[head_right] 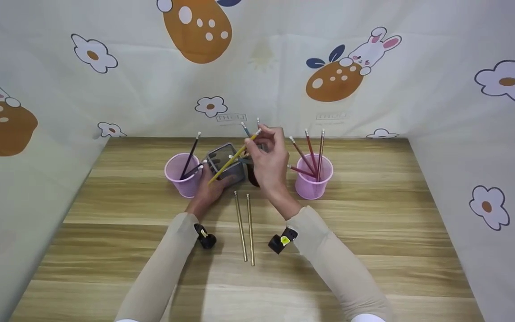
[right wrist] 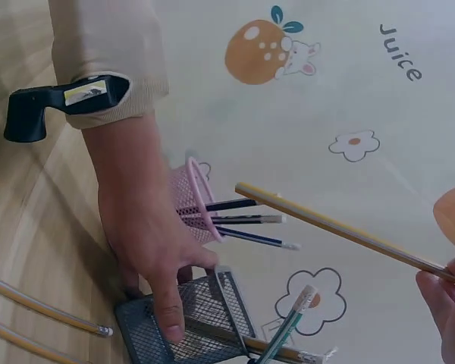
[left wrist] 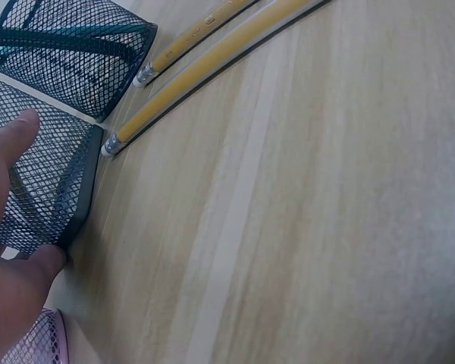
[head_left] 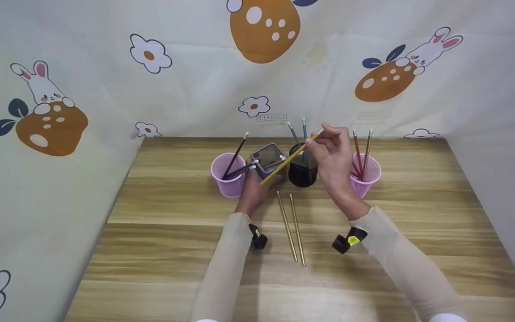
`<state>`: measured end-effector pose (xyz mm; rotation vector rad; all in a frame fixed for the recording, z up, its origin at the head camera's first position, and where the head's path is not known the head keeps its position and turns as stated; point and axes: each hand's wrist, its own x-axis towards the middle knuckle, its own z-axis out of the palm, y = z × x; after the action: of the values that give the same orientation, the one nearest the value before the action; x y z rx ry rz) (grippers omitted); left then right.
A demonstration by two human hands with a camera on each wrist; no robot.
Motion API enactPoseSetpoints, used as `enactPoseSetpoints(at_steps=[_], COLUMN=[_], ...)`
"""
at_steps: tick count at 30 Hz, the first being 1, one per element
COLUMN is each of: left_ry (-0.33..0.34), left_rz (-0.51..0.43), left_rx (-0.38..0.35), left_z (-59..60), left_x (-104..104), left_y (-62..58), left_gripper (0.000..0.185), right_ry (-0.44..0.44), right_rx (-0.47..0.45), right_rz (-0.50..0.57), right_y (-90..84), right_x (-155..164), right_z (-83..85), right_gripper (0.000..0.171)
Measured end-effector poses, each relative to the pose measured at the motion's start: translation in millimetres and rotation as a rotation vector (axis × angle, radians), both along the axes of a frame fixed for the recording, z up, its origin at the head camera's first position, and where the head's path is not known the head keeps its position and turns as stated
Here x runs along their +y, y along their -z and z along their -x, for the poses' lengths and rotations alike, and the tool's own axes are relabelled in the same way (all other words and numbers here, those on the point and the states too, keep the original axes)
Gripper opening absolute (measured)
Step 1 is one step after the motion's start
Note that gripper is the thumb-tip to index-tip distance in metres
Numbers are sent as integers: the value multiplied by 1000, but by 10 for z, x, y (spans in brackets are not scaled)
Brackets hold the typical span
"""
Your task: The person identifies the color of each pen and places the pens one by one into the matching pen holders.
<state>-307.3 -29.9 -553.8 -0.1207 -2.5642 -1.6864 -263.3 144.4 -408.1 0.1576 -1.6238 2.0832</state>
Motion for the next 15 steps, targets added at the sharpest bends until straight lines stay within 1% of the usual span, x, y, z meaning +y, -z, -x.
enactPoseSetpoints(at_steps=[2, 5, 9, 15], left_ry=[-3, -4, -10, -13], left_rz=[-47, -77, -76, -66], left_rx=[-26, -39, -48, -47], left_z=[12, 27, 31, 37], left_x=[6, 14, 16, 12], left_y=[-6, -2, 7, 3], left_gripper=[92, 95, 97, 96], right_ry=[21, 58, 90, 108], right_rx=[18, 51, 65, 36], right_rz=[13, 35, 69, 57], right_y=[-11, -15, -5, 66], right_x=[5, 16, 19, 6], right_z=[35, 105, 199, 323], right_gripper=[41, 38, 35, 27])
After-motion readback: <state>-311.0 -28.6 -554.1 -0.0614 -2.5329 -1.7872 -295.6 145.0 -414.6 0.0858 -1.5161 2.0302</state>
